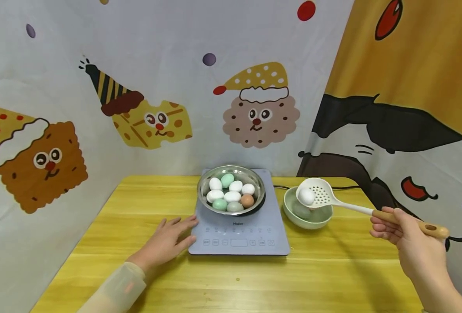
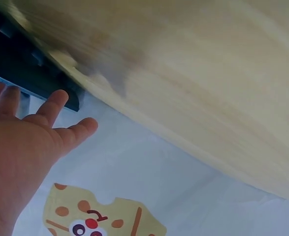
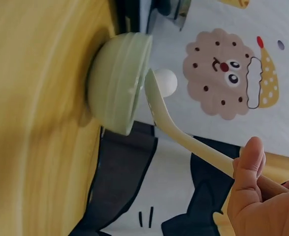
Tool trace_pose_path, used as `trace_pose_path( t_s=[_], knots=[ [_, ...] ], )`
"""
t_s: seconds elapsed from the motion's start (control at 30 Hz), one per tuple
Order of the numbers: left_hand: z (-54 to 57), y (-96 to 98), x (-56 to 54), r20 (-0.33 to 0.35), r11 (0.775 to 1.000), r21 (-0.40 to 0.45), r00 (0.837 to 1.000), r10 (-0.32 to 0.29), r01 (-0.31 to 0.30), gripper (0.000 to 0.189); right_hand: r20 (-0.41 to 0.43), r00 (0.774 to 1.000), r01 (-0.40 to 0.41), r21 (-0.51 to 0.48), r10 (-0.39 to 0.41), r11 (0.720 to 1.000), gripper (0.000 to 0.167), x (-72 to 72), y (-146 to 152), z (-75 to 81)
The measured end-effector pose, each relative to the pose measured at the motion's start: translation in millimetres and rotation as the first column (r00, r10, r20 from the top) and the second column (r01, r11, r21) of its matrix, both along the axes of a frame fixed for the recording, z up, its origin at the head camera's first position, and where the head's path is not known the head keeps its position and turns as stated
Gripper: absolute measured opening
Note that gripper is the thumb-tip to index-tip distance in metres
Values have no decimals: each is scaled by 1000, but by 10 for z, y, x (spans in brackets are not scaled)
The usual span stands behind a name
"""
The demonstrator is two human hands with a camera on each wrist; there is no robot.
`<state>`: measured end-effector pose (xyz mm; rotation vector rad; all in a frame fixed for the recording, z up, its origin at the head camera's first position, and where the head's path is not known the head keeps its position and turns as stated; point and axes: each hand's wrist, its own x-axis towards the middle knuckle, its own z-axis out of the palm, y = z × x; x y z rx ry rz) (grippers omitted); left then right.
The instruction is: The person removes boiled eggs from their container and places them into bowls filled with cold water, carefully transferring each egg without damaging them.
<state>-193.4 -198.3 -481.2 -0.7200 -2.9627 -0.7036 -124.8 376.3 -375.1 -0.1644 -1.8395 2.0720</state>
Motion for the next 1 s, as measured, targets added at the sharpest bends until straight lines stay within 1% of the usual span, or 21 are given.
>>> trace_pose_path(
  t_s=[0.07, 0.17, 0.3, 0.4, 0.47, 0.53, 0.57, 0.63, 0.7, 0.73, 0.77, 0.9, 0.97, 1.0],
  knots=[
    [17, -2, 9, -3, 1000, -12, 1000, 2, -2, 56, 11, 1000, 27, 32, -27, 999, 23, 18, 5, -34],
    [36, 0, 17, -11, 999, -32, 1000, 3, -3, 56, 21, 999, 35, 75, -37, 997, 23, 34, -17, -88],
    [42, 5, 11, -21, 999, -54, 1000, 3, -4, 56, 12, 1000, 12, 140, -14, 990, 25, 43, -86, -129],
    [51, 8, -1, -34, 997, -73, 999, 0, -3, 55, 8, 1000, 9, 214, -11, 977, 28, 50, -154, -113],
    [64, 7, -10, -44, 997, -84, 999, -5, 1, 55, 16, 999, 25, 295, -31, 955, 32, 56, -205, -91],
    [77, 2, -24, -53, 996, -90, 999, -12, 7, 54, 12, 999, 38, 346, -45, 937, 34, 64, -253, -65],
    [85, 0, -33, -56, 996, -93, 998, -17, 12, 54, 6, 999, 44, 382, -50, 923, 35, 72, -273, -54],
    [104, -2, -54, -59, 995, -97, 998, -25, 19, 52, -35, 998, 66, 452, -56, 890, 34, 87, -309, -40],
    [121, 0, -83, -68, 994, -104, 997, -32, 25, 49, -82, 996, 78, 483, -43, 872, 30, 99, -337, -31],
    [124, 1, -99, -73, 994, -109, 997, -35, 27, 47, -103, 994, 90, 516, -42, 852, 29, 105, -352, -29],
    [127, 4, -115, -81, 993, -117, 996, -36, 26, 45, -122, 992, 105, 554, -45, 826, 29, 111, -366, -25],
    [127, 16, -182, -108, 991, -131, 993, -40, 26, 44, -164, 984, 154, 632, -62, 760, 28, 128, -414, 3],
    [136, 20, -216, -110, 991, -135, 993, -42, 27, 46, -217, 974, 197, 660, -67, 725, 26, 128, -449, 23],
    [144, 21, -234, -110, 990, -140, 993, -45, 29, 47, -265, 963, 224, 666, -55, 712, 25, 121, -473, 38]
  ],
)
